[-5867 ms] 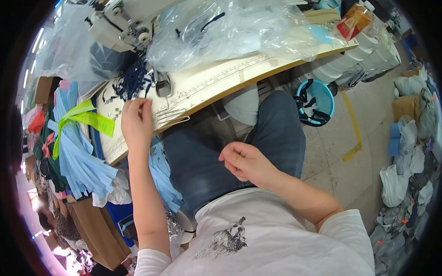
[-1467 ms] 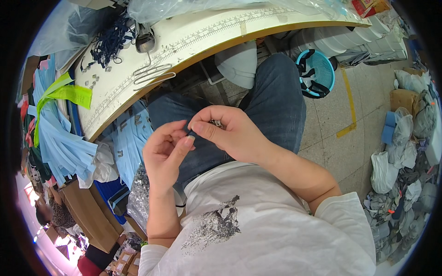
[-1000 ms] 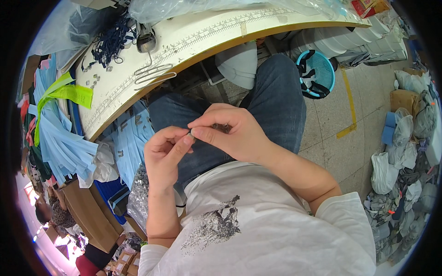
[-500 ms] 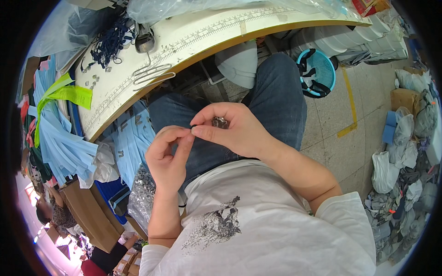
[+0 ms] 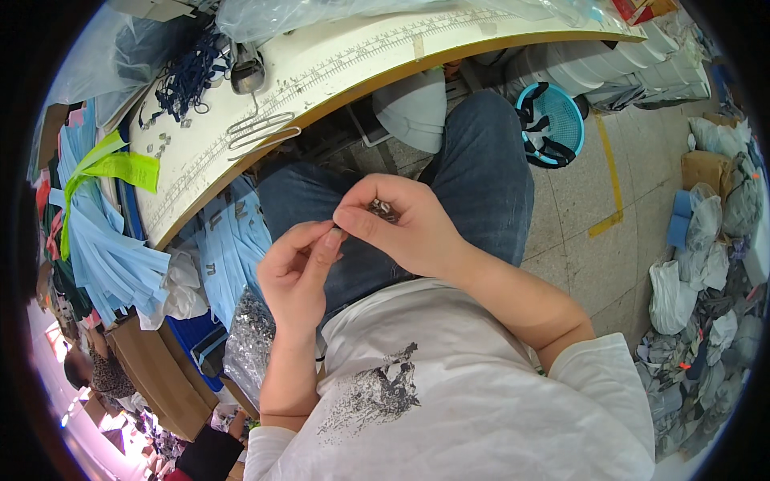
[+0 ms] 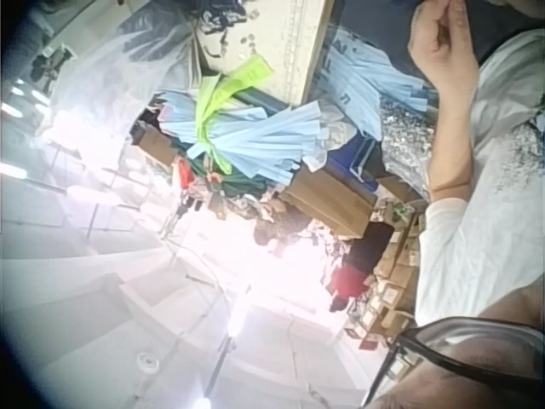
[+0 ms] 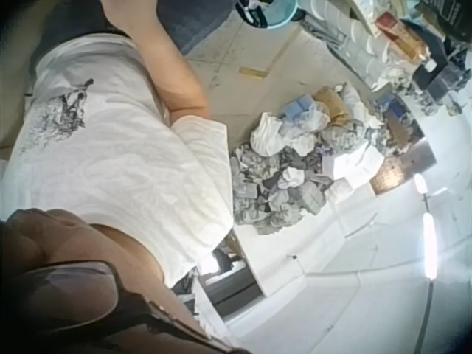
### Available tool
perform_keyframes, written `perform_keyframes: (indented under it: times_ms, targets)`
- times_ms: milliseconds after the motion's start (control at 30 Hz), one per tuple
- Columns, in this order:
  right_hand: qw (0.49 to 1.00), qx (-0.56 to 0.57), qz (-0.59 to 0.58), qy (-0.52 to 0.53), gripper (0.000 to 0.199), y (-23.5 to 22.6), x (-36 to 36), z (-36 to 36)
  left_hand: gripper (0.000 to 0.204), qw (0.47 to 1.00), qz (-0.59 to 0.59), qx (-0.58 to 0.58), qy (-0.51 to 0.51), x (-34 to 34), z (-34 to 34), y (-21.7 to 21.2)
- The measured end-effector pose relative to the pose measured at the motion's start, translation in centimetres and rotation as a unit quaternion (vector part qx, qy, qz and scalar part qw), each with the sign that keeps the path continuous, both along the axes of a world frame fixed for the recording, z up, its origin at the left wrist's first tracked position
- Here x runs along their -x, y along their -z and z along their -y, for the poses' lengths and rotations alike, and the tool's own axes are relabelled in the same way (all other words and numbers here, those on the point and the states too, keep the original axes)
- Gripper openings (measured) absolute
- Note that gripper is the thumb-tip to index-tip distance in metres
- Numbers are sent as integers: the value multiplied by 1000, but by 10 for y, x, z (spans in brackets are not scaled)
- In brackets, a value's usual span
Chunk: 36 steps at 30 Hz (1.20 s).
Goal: Manually attaching small metal hardware buckles and rings to blue leather straps at a workshop bench.
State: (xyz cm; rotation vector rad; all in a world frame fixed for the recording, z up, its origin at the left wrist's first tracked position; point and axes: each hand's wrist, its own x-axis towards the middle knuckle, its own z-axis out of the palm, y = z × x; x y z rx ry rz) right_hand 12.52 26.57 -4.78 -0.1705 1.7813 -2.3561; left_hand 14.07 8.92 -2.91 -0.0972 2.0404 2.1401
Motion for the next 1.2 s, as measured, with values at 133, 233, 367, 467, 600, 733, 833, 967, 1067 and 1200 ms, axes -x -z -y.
perform_keyframes:
  times_ms: [133, 233, 367, 467, 600, 733, 833, 967, 1067, 1200]
  targets:
    - [997, 6, 66, -26, 11, -5, 5, -1, 19, 992, -90, 92, 3, 4, 1, 3]
    - [997, -55, 21, -42, 12, 1, 5, -1, 20, 998, -8, 30, -57, 2, 0, -4]
    - [986, 57, 145, -51, 15, -9, 3, -3, 24, 996, -66, 57, -36, 7, 3, -1]
    - [963, 132, 227, -54, 17, -6, 2, -4, 30, 977, -162, 138, 21, 8, 5, 1]
    - [968, 117, 217, -41, 20, -6, 7, -6, 30, 993, -72, 89, 13, 6, 5, 0]
    - [972, 94, 214, -17, 23, -8, 13, -9, 28, 998, -36, -15, 55, 6, 10, -4]
    - [974, 84, 208, -16, 23, -8, 13, -5, 28, 998, -20, -32, 58, 7, 9, -8]
    - [978, 65, 196, -1, 25, -16, 12, 1, 31, 999, -28, -24, 39, 7, 5, -2]
    - [987, 19, 160, 15, 25, -19, 12, 3, 29, 996, -67, -7, 53, 7, 2, -4]
    - [989, -14, 143, 38, 24, -20, 13, 1, 22, 998, -64, 19, 8, 7, -1, -4]
